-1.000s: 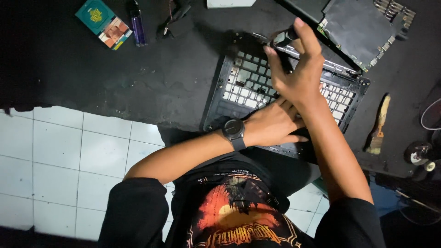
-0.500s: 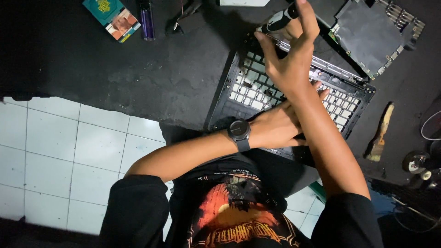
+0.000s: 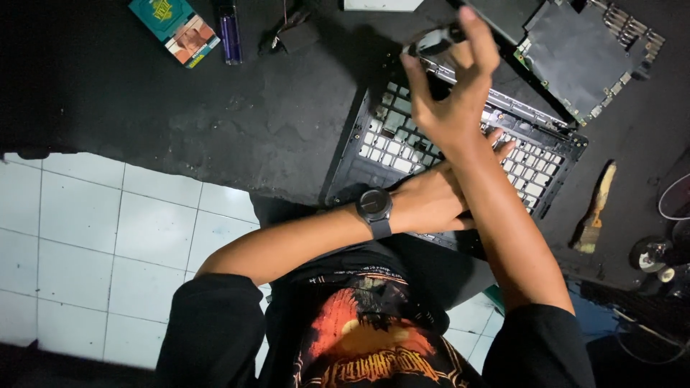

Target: Removing the top panel of a laptop, cleaning the keyboard area with a brush, and using a screwdriver for disassembly.

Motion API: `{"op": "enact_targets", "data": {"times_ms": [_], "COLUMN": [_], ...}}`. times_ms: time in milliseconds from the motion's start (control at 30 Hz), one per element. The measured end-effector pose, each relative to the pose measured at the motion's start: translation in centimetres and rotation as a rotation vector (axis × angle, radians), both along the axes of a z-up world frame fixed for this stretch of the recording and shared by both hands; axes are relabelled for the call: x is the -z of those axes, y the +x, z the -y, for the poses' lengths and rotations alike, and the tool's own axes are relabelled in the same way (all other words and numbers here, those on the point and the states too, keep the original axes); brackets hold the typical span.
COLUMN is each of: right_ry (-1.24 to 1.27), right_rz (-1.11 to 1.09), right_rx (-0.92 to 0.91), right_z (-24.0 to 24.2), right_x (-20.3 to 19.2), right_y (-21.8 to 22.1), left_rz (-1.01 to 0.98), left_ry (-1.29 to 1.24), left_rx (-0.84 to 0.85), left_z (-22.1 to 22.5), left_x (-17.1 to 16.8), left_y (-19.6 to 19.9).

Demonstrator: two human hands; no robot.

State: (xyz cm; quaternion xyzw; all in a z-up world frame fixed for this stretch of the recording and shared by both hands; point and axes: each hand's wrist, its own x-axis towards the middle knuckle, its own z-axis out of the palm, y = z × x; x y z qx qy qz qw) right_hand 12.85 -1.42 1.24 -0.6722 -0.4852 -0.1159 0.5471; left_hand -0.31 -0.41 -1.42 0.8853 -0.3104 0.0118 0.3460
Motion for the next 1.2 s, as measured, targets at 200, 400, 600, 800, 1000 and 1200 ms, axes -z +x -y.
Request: {"op": "enact_targets", "data": {"times_ms": [200, 400, 600, 800, 1000, 1200], "right_ry": [0.01, -0.022, -0.071, -0.003, -0.062, -0.143], "right_rz": [-0.015, 0.028, 0.044, 0.008, -0.051, 0.06], "right_rx": [0.091, 0.019, 0.068, 0.058, 0.002, 0.099], "right_z": [0.6, -0.5, -0.4, 0.2, 0.2, 0.8], "right_x": [0.8, -0.9, -0.8, 0.6, -0.3, 1.0], "right_y": [-0.1, -0.1, -0.2, -0.5, -0.9, -0.3], "left_rz": [-0.004, -0.009, -0.018, -0.062, -0.038, -0.01], "left_ry": [0.028, 0.017, 0.006, -0.028, -0.058, -0.024], "left_rx": [-0.001, -0.007, -0.014, -0.007, -0.005, -0.012], "left_z": [-0.2, -0.2, 0.1, 0.2, 0.0, 0.2], "left_x": [-0.3, -0.4, 0.1, 0.2, -0.1, 0.5], "left_y": [0.1, 0.0, -0.1, -0.2, 0.0, -0.2]}}
